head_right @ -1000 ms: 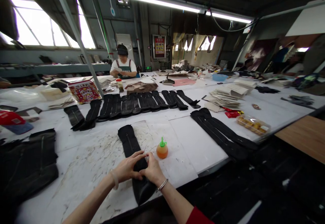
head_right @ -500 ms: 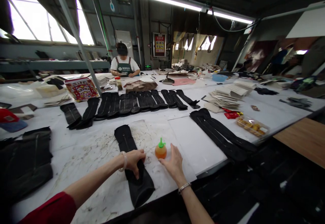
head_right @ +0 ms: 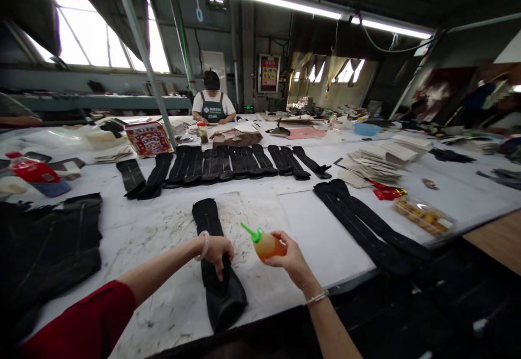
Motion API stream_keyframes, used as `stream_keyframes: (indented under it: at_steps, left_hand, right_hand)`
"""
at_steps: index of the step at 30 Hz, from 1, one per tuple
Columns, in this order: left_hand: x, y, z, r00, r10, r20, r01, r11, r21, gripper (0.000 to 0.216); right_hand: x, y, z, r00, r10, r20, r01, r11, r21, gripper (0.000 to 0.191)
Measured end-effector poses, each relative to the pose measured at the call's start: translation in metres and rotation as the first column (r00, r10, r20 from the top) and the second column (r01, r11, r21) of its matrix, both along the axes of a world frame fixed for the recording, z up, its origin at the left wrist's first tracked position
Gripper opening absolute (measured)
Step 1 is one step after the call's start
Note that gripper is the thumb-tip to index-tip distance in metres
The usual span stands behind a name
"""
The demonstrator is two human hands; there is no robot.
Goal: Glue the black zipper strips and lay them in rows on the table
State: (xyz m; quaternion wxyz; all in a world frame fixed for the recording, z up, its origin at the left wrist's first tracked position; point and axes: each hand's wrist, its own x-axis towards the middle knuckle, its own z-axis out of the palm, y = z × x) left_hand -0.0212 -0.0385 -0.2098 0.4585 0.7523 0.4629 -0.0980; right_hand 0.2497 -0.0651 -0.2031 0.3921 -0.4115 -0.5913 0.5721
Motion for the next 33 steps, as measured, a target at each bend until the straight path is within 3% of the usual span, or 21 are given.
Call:
stream_keyframes:
  at_steps: [3, 5, 7, 11, 15, 19, 24, 33]
  left_hand:
    - [-0.007, 0.003, 0.008, 0.996, 0.025, 0.085, -0.016, 0.994, -0.109, 0.035]
    - [-0.011, 0.004, 0.016, 0.991, 0.038, 0.127, -0.015, 0.985, -0.175, 0.033]
    - [-0.014, 0.004, 0.024, 0.987, 0.044, 0.155, -0.007, 0.973, -0.232, 0.030]
    - [-0.018, 0.003, 0.041, 0.980, 0.042, 0.196, 0.021, 0.950, -0.312, 0.026]
    - [-0.018, 0.003, 0.051, 0.974, 0.027, 0.226, 0.060, 0.929, -0.366, 0.028]
    - [-0.016, 0.001, 0.057, 0.967, 0.023, 0.253, 0.080, 0.916, -0.393, 0.032]
    - [-0.016, -0.002, 0.062, 0.962, 0.032, 0.270, 0.085, 0.908, -0.411, 0.032]
    - [-0.014, -0.005, 0.068, 0.951, 0.071, 0.300, 0.064, 0.906, -0.418, 0.033]
  right_hand:
    - [0.018, -0.003, 0.029, 0.941, -0.080, -0.330, 0.042, 0.992, -0.121, 0.050]
    - [0.025, -0.003, 0.039, 0.822, -0.225, -0.522, 0.126, 0.967, -0.219, 0.041]
    - [0.028, -0.003, 0.041, 0.740, -0.312, -0.596, 0.151, 0.941, -0.304, 0.038]
    - [0.018, -0.006, 0.028, 0.765, -0.286, -0.577, 0.039, 0.914, -0.403, 0.046]
    - [-0.007, -0.010, 0.021, 0.810, -0.240, -0.535, 0.027, 0.926, -0.376, 0.052]
    - [-0.025, -0.009, 0.034, 0.838, -0.198, -0.508, 0.040, 0.952, -0.304, 0.068]
    - [-0.034, -0.004, 0.053, 0.902, -0.089, -0.422, 0.025, 0.988, -0.155, 0.068]
    - [-0.046, 0.004, 0.062, 0.953, 0.111, -0.283, -0.104, 0.994, 0.041, 0.073]
